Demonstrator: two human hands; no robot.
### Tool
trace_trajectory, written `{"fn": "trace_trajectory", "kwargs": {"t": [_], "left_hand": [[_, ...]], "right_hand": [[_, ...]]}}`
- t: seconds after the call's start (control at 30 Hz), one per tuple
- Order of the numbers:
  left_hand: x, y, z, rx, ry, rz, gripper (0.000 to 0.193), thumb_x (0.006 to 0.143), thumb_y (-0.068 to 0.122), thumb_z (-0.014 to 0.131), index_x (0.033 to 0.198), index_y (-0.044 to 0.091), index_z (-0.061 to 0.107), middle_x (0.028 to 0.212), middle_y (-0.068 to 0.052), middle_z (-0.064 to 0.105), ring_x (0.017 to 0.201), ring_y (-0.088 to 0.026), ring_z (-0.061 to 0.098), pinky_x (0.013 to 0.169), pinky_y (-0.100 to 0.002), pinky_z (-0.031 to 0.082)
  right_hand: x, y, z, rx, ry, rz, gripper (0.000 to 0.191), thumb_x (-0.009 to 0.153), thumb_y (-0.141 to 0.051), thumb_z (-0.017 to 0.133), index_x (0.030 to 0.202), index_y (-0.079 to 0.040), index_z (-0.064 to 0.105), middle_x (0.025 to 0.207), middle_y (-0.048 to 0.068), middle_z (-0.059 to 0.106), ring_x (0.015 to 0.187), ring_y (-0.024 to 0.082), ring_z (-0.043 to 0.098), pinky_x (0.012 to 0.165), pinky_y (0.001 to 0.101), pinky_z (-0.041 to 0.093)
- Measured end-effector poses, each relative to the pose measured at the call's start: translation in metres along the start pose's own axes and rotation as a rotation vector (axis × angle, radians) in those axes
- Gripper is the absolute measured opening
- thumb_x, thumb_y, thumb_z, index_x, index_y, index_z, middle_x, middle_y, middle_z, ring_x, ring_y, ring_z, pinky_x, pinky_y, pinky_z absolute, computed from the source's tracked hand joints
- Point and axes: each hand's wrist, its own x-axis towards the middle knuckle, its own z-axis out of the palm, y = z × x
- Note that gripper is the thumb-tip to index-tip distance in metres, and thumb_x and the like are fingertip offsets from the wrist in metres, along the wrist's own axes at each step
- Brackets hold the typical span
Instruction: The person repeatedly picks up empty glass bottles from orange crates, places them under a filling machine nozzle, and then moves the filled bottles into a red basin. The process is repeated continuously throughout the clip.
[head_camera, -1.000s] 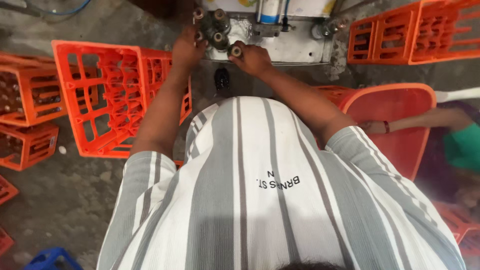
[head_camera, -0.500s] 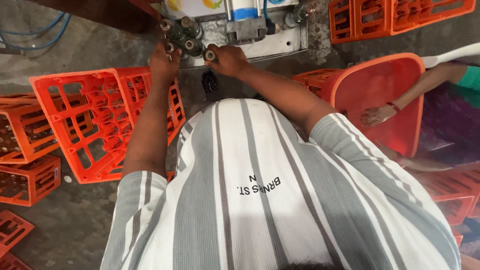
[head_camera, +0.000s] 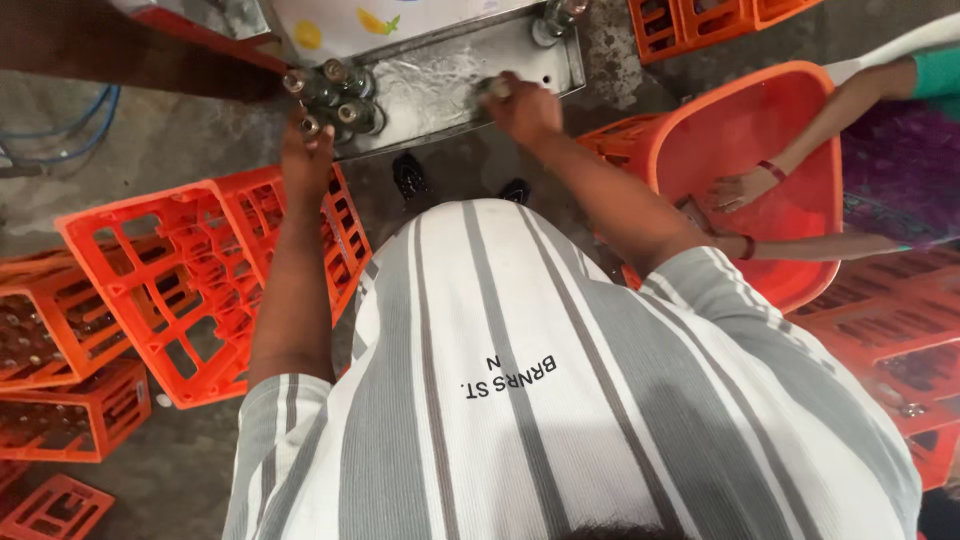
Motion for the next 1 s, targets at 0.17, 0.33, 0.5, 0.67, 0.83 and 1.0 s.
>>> {"fn": "trace_trajectory", "kwargs": {"t": [0.17, 0.33, 0.5, 0.67, 0.83, 1.0], "left_hand": [[-0.003, 0.0, 0.004, 0.077, 0.011, -0.152, 0.057, 0.104, 0.026, 0.07, 0.151, 0.004, 0.046, 0.129, -0.015, 0.067, 0.104, -0.022, 0.069, 0.089, -0.035, 0.057], [0.0, -0.004, 0.006, 0.039, 0.005, -0.178, 0.058, 0.104, 0.025, 0.069, 0.151, 0.004, 0.044, 0.123, -0.013, 0.069, 0.102, -0.02, 0.068, 0.088, -0.035, 0.056], [-0.001, -0.01, 0.006, 0.099, -0.011, -0.082, 0.053, 0.107, 0.022, 0.07, 0.149, 0.002, 0.046, 0.135, -0.019, 0.06, 0.112, -0.022, 0.067, 0.091, -0.035, 0.058], [-0.014, -0.019, 0.006, 0.112, 0.058, 0.041, 0.055, 0.105, 0.018, 0.07, 0.151, 0.002, 0.046, 0.142, -0.018, 0.057, 0.122, -0.026, 0.063, 0.091, -0.035, 0.06], [-0.04, -0.034, 0.003, 0.128, 0.127, -0.226, 0.05, 0.106, 0.03, 0.066, 0.143, 0.003, 0.046, 0.134, -0.018, 0.059, 0.105, -0.028, 0.068, 0.086, -0.038, 0.057], [-0.078, -0.046, -0.001, 0.286, -0.019, -0.351, 0.039, 0.108, 0.041, 0.059, 0.122, 0.005, 0.064, 0.113, -0.018, 0.073, 0.102, -0.031, 0.071, 0.086, -0.042, 0.055]], "right_hand": [[0.009, 0.058, -0.029, 0.076, 0.348, 0.021, 0.048, 0.092, -0.048, 0.073, 0.119, -0.009, 0.068, 0.08, 0.013, 0.077, 0.079, 0.037, 0.073, 0.072, 0.0502, 0.057], [0.027, 0.074, -0.038, -0.012, 0.392, 0.075, 0.047, 0.094, -0.052, 0.075, 0.108, -0.007, 0.069, 0.086, 0.017, 0.075, 0.083, 0.039, 0.071, 0.073, 0.0532, 0.056], [0.028, 0.079, -0.04, 0.053, 0.396, 0.06, 0.047, 0.092, -0.051, 0.074, 0.108, -0.008, 0.067, 0.087, 0.017, 0.076, 0.085, 0.041, 0.071, 0.074, 0.0539, 0.055], [0.029, 0.082, -0.04, 0.086, 0.407, 0.029, 0.048, 0.088, -0.05, 0.076, 0.113, -0.01, 0.069, 0.09, 0.018, 0.076, 0.086, 0.042, 0.071, 0.072, 0.0541, 0.055], [0.032, 0.089, -0.034, 0.045, 0.341, 0.087, 0.051, 0.089, -0.052, 0.078, 0.115, -0.009, 0.068, 0.094, 0.017, 0.076, 0.089, 0.04, 0.071, 0.078, 0.0525, 0.056], [0.032, 0.095, -0.03, 0.1, 0.328, 0.049, 0.054, 0.091, -0.051, 0.075, 0.125, -0.01, 0.067, 0.094, 0.014, 0.077, 0.089, 0.037, 0.073, 0.077, 0.0507, 0.057]]}}
